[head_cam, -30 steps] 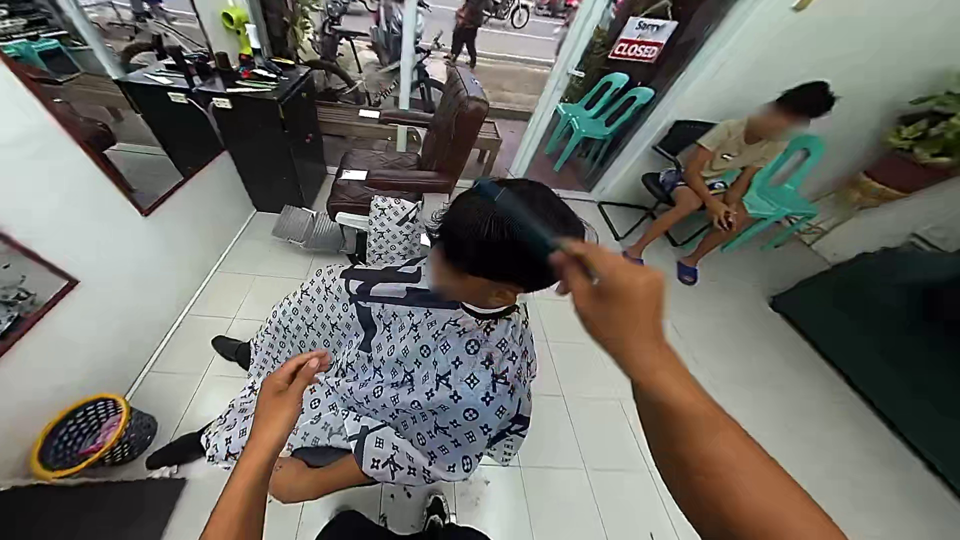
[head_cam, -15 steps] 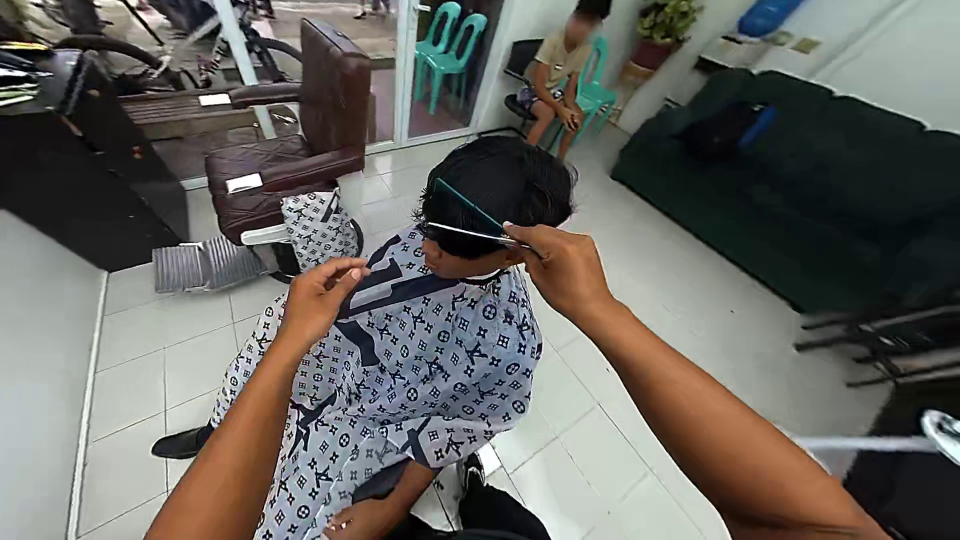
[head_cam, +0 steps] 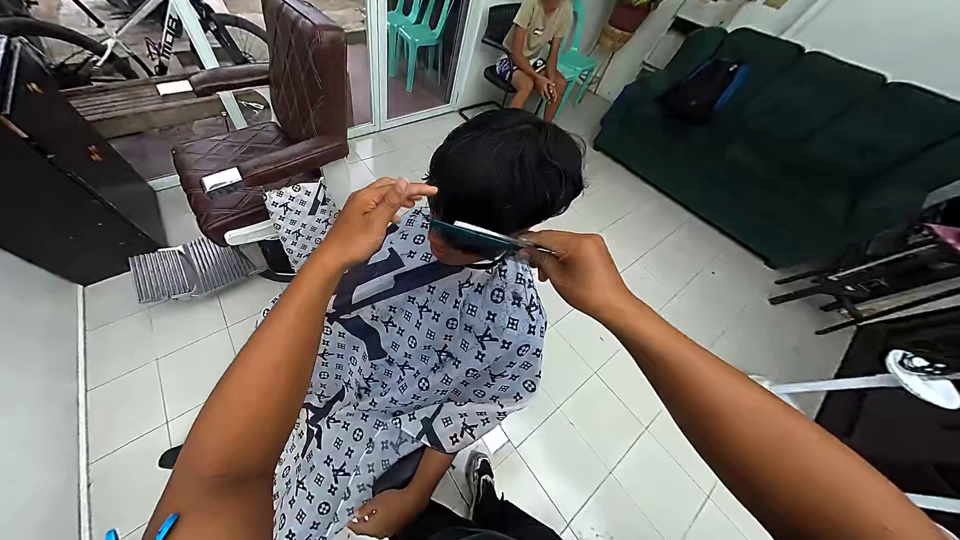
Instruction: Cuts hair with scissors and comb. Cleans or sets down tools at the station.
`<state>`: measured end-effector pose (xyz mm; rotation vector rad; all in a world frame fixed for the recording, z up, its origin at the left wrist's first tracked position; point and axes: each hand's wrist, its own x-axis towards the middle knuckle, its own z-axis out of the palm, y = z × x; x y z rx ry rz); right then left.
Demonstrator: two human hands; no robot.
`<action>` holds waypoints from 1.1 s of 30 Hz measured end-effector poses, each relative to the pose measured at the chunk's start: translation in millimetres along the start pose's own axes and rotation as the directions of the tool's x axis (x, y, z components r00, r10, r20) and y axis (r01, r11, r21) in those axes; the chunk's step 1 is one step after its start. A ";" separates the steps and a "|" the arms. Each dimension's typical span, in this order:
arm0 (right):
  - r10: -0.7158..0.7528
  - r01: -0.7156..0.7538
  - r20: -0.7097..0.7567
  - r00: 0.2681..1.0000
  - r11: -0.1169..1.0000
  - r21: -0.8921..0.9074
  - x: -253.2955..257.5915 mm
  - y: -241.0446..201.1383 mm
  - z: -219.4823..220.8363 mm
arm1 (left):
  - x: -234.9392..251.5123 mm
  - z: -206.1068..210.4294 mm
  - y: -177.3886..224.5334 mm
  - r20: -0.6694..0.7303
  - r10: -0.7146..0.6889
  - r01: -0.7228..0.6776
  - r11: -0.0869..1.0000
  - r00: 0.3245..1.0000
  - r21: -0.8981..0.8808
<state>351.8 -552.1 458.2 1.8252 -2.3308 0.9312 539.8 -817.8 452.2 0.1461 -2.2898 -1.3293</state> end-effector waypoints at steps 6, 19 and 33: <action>0.158 -0.182 0.108 0.981 0.945 0.270 -1.0 -1.1 -19.8 | 32.6 30.6 -5.9 0.455 -0.024 0.283 0.811 0.890 -0.511; -0.113 0.114 -0.033 0.993 0.993 0.019 -14.4 6.5 4.2 | 24.7 53.0 -14.9 0.545 -0.185 0.516 0.656 0.818 -0.551; 0.372 -0.411 0.226 0.900 0.549 0.728 -40.3 -31.2 40.0 | 14.1 68.8 10.4 0.358 -0.374 0.518 0.628 0.856 -0.581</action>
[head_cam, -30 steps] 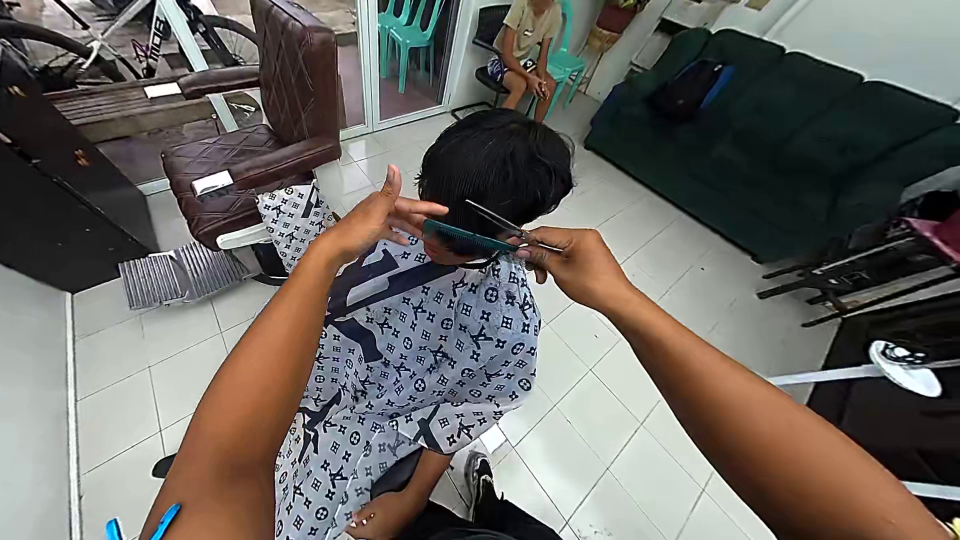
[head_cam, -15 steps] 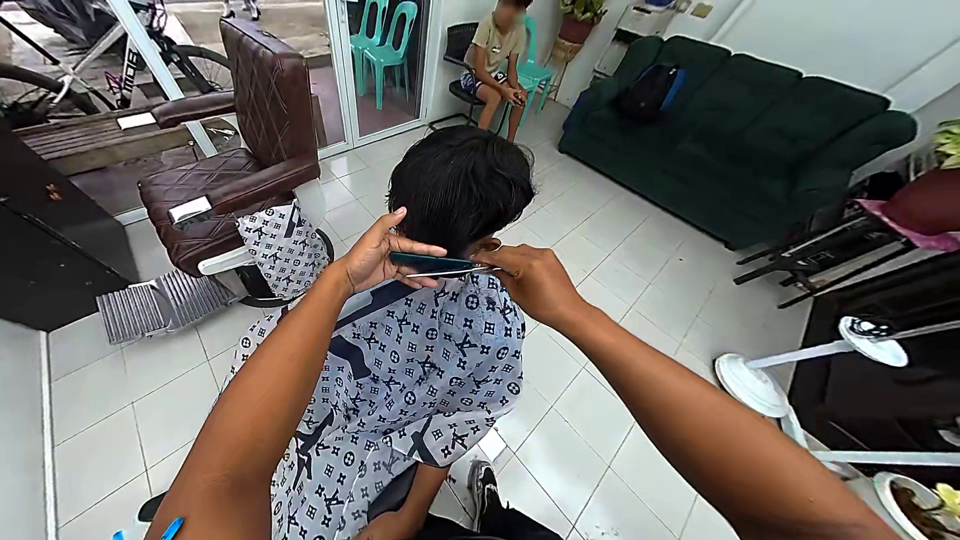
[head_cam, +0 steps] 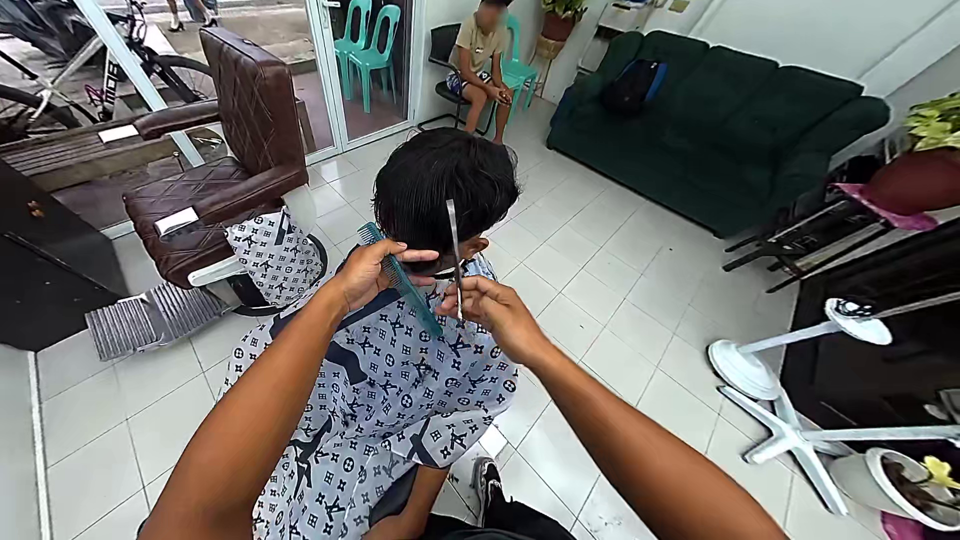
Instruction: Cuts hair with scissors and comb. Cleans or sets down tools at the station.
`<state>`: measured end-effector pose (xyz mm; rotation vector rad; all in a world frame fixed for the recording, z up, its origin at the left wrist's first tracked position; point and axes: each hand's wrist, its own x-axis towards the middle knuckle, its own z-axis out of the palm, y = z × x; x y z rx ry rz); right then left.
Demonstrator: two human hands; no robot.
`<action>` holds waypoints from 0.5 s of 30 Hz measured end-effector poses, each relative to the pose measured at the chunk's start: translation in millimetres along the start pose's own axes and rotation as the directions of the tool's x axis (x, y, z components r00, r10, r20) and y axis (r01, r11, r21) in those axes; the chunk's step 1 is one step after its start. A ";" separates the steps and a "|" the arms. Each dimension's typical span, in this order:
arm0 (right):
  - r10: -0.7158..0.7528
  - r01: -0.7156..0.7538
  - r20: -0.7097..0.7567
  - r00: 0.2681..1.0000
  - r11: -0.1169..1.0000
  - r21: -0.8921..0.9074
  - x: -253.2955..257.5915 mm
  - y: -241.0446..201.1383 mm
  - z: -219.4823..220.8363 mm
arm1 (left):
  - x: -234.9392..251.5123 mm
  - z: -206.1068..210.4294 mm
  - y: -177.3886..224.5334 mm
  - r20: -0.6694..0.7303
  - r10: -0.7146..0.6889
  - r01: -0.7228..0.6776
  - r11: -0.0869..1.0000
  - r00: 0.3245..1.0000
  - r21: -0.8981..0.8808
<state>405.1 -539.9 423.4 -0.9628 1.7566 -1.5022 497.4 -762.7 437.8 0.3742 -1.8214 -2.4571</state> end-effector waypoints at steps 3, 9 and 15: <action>0.063 -0.092 -0.075 0.995 0.873 -0.479 -7.5 -11.6 -23.1 | -2.2 0.6 3.6 0.021 -0.050 0.050 0.999 0.999 -0.009; -0.377 -0.011 -0.010 0.926 0.000 -1.000 -23.4 -16.1 -59.4 | -0.5 -5.8 6.5 0.070 -0.121 0.124 0.992 0.990 -0.032; -0.450 0.061 0.118 0.885 -0.141 -0.988 -11.1 -18.9 -53.0 | 1.3 -0.3 7.7 -0.003 -0.120 0.120 0.993 0.993 -0.025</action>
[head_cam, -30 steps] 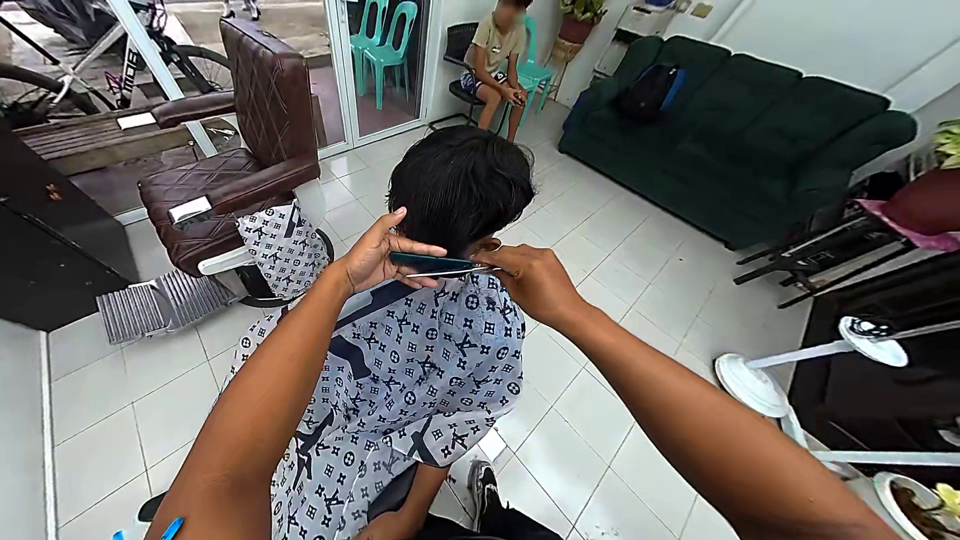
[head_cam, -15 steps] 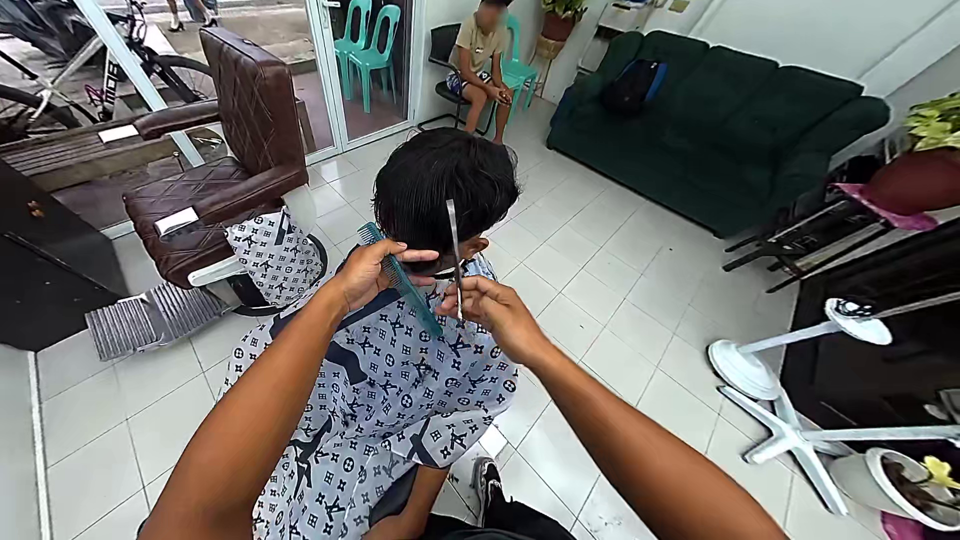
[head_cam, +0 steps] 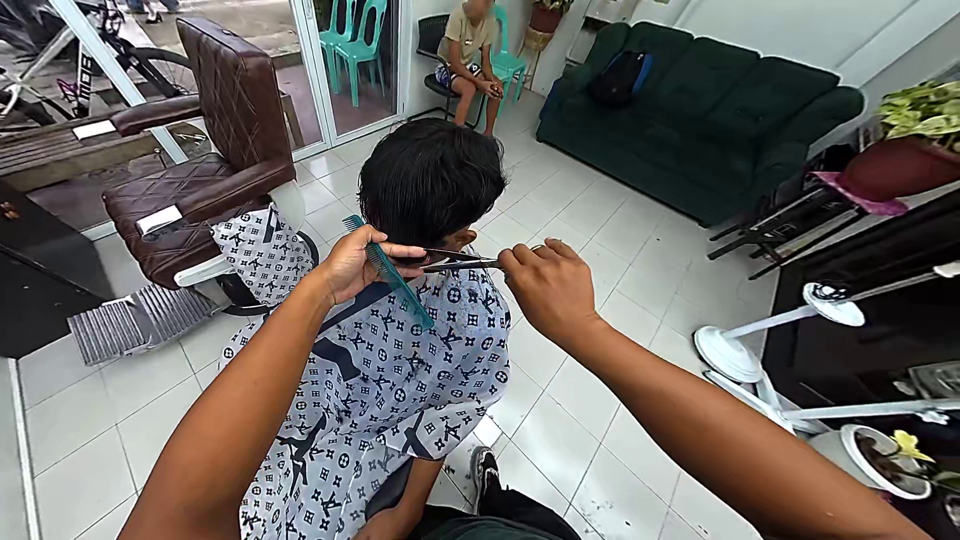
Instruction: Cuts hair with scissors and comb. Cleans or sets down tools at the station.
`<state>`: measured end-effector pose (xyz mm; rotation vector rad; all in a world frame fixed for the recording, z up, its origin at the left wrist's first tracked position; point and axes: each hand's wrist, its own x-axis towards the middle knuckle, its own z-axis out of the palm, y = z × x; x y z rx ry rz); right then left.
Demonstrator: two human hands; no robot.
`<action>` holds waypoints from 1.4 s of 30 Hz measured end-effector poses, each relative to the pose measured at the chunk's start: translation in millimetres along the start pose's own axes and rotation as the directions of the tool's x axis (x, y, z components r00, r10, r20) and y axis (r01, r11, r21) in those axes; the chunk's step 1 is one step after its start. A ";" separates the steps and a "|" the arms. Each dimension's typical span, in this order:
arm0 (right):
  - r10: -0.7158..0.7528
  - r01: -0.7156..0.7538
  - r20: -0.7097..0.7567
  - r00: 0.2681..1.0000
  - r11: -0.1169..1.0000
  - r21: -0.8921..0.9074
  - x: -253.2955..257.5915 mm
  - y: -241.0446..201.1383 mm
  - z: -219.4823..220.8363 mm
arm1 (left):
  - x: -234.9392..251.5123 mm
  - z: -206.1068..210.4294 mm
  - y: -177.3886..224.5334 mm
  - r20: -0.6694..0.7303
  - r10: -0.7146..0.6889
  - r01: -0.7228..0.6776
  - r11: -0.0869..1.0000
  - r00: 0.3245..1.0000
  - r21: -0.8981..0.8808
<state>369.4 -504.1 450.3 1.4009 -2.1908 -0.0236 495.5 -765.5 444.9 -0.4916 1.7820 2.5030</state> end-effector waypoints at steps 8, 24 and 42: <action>-0.041 0.041 -0.061 0.997 0.999 0.001 19.5 -24.2 8.2 | -0.5 6.8 0.4 0.044 -0.021 0.025 0.996 0.999 -0.080; -0.033 0.036 -0.070 0.997 0.998 0.053 9.4 -23.4 20.5 | -4.0 3.7 3.5 0.001 -0.030 0.030 0.996 1.000 -0.088; -0.015 -0.132 0.132 0.991 0.024 0.991 57.3 -30.9 -27.3 | -8.1 57.0 1.7 -0.275 0.704 -0.727 0.687 0.655 0.026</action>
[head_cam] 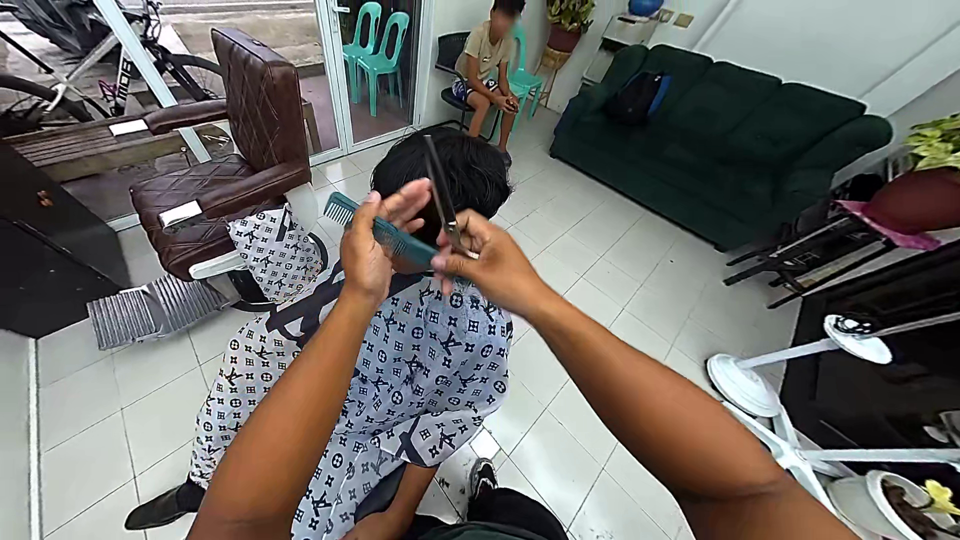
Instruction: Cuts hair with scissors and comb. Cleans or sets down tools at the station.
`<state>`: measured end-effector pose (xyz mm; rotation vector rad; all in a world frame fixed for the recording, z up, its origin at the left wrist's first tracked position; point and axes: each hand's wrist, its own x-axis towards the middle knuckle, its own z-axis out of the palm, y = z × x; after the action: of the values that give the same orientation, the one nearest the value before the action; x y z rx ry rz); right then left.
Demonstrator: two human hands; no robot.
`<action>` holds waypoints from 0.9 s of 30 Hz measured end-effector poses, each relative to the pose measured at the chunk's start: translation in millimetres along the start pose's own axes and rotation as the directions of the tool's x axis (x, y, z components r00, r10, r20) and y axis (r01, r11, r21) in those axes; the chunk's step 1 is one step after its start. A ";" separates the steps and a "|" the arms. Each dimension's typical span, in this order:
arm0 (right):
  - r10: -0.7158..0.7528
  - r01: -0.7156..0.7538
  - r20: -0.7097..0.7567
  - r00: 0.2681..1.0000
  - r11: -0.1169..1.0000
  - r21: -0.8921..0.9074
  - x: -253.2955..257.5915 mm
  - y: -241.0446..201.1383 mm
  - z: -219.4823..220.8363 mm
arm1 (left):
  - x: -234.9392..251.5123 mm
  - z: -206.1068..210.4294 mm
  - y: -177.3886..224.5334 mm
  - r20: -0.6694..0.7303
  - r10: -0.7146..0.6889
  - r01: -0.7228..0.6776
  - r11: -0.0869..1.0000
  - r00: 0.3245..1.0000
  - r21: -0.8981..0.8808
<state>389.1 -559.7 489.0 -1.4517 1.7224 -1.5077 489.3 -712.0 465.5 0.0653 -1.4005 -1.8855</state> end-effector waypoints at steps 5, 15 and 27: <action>-0.234 0.078 -0.152 0.960 0.748 -0.659 37.5 9.5 -67.4 | -15.0 -43.7 2.2 -0.245 0.041 0.034 0.956 0.969 0.292; -0.366 0.546 0.412 0.834 0.446 -0.709 28.0 70.0 -99.2 | -54.6 -42.9 4.3 0.030 0.057 -0.061 0.699 0.998 0.712; -0.177 0.400 0.456 0.872 0.795 -0.456 46.9 57.4 -134.8 | -8.7 12.5 -33.9 0.089 -0.433 0.425 0.900 0.897 0.091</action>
<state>235.9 -548.2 494.6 -2.2267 1.7916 -0.7686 471.2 -693.6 438.8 0.3378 -1.6255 -2.2248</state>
